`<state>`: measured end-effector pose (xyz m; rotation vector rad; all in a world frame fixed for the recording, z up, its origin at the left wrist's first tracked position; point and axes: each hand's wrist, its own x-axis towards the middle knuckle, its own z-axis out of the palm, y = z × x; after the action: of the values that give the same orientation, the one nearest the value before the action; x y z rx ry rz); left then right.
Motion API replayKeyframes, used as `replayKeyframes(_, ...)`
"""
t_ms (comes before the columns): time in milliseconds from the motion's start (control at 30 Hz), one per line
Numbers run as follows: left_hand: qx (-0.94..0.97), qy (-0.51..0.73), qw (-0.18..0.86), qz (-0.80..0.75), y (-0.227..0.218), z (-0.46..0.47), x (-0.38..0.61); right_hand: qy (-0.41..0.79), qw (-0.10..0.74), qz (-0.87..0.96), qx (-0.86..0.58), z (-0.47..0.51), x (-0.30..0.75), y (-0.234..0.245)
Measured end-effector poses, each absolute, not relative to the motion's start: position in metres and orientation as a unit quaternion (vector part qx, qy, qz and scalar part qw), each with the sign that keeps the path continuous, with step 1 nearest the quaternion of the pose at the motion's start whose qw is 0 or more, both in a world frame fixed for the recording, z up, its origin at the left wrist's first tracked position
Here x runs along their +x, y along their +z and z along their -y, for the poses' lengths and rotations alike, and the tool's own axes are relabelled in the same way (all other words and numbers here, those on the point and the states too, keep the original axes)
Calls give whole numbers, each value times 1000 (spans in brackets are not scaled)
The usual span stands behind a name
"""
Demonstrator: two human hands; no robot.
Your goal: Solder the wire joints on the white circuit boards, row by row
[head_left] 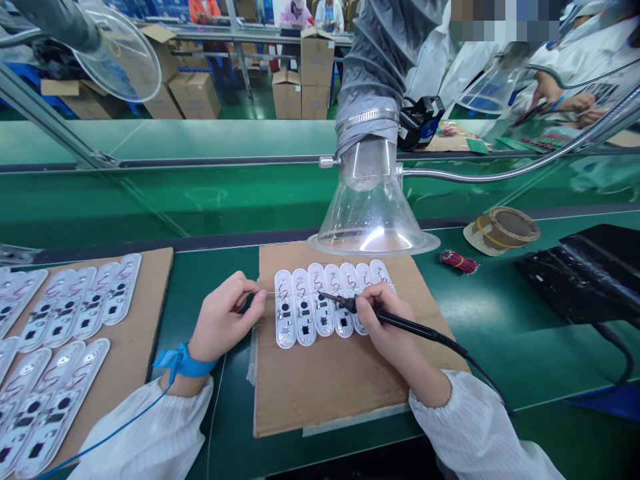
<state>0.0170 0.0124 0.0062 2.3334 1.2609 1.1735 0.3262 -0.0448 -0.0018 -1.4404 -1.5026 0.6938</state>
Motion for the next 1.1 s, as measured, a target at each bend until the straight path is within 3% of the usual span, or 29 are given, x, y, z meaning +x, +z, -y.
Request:
replayKeyframes(900,809,390,118,-424,5,-13,20,294,442,617,-581,44,326,-5)
replayKeyframes(1100,811,405,109,-407,5,-14,18,295,489,608,-552,45,332,-3)
